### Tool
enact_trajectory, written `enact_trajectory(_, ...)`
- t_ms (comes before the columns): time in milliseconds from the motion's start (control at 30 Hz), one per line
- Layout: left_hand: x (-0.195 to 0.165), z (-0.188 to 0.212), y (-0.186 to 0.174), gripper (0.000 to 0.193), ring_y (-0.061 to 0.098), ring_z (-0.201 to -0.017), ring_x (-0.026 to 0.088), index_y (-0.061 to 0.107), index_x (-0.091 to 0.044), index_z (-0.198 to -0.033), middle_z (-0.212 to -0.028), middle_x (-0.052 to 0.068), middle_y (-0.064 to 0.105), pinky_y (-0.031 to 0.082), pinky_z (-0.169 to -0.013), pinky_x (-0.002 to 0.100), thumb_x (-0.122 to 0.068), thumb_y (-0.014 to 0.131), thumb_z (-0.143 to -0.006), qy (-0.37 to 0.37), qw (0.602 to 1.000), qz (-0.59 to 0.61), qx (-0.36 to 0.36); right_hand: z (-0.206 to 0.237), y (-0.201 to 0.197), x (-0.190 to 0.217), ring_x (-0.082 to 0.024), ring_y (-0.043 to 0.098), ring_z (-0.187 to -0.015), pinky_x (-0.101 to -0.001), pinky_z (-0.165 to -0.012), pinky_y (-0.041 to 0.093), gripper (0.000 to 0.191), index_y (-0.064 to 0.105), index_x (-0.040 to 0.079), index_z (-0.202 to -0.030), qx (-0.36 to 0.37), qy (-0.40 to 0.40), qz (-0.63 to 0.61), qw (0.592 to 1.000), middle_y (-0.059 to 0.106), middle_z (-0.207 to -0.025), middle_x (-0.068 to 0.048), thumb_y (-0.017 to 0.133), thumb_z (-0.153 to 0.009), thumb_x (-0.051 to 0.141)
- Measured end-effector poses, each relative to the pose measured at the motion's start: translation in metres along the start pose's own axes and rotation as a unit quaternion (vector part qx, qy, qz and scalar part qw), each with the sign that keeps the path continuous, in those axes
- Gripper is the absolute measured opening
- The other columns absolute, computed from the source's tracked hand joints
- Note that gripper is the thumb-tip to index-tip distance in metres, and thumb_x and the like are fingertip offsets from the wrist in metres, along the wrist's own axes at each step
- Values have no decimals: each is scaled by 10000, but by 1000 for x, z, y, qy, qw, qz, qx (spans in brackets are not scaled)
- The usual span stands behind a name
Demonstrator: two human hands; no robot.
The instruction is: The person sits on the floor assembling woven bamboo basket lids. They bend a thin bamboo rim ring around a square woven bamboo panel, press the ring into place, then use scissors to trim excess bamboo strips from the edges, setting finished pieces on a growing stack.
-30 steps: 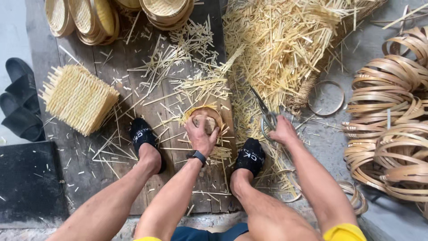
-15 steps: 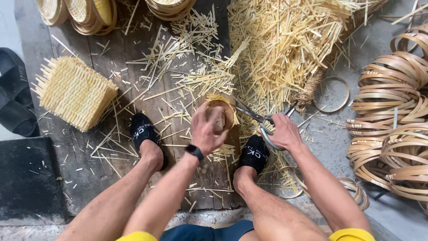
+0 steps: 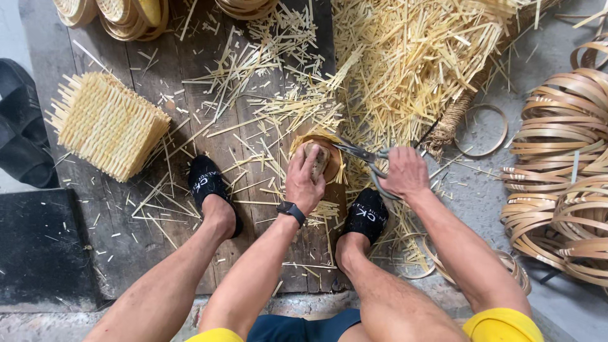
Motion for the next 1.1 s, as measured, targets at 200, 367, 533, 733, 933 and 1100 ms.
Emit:
enact_trajectory(200, -1, -6, -4, 791, 515, -1346, 406, 525, -177, -1446, -1516, 201, 501, 441, -1152, 464, 81, 648, -708, 46, 996, 15, 74, -6, 16, -3, -181, 594, -737, -320, -569, 512, 245, 613, 69, -928, 117, 8, 62, 991, 596, -856, -104, 656, -922, 310)
enact_trajectory(367, 5, -13, 0, 807, 491, -1354, 399, 477, -130, -1430, -1445, 177, 525, 402, -1175, 481, 118, 622, -676, -28, 991, 49, 122, -8, 3, -5, -206, 539, -639, -357, -521, 500, 381, 585, 47, -842, 64, -24, 24, 997, 551, -748, -101, 700, -826, 410)
enact_trajectory(533, -2, -20, 5, 845, 478, -1394, 356, 489, -202, -1437, -1452, 106, 602, 390, -1202, 488, 147, 616, -678, 18, 978, -23, 208, -14, 13, 6, -209, 542, -611, -362, -523, 495, 307, 565, 68, -790, 28, -27, 43, 998, 549, -685, -96, 654, -766, 361)
enact_trajectory(733, -5, -6, -11, 871, 381, -1311, 439, 440, -66, -1330, -1366, 278, 436, 356, -1109, 552, -201, 933, -624, -103, 995, -7, -3, 4, 29, -24, -202, 586, -700, -386, -585, 517, 252, 583, 91, -901, 185, 50, 2, 981, 582, -798, -84, 575, -966, 335)
enact_trajectory(933, -1, 2, 3, 836, 460, -1290, 389, 454, -69, -1377, -1321, 195, 503, 404, -1134, 499, -232, 901, -690, -105, 994, 0, -27, -4, -4, 7, -250, 562, -740, -391, -677, 518, 542, 584, 26, -858, 64, -7, 35, 997, 562, -795, -128, 702, -756, 546)
enact_trajectory(1100, -5, -4, -5, 831, 454, -1309, 413, 489, -46, -1365, -1338, 217, 505, 399, -1135, 512, -176, 884, -646, -9, 1000, -3, 0, -8, 20, 11, -204, 537, -743, -357, -680, 505, 264, 568, 74, -893, 132, 27, 30, 990, 546, -799, -73, 649, -933, 321)
Point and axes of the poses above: each hand's wrist, its own z-axis away from the middle knuckle, its own y-axis out of the palm, x = y × z, the point moved 6 cm from there along -z, towards the middle knuckle
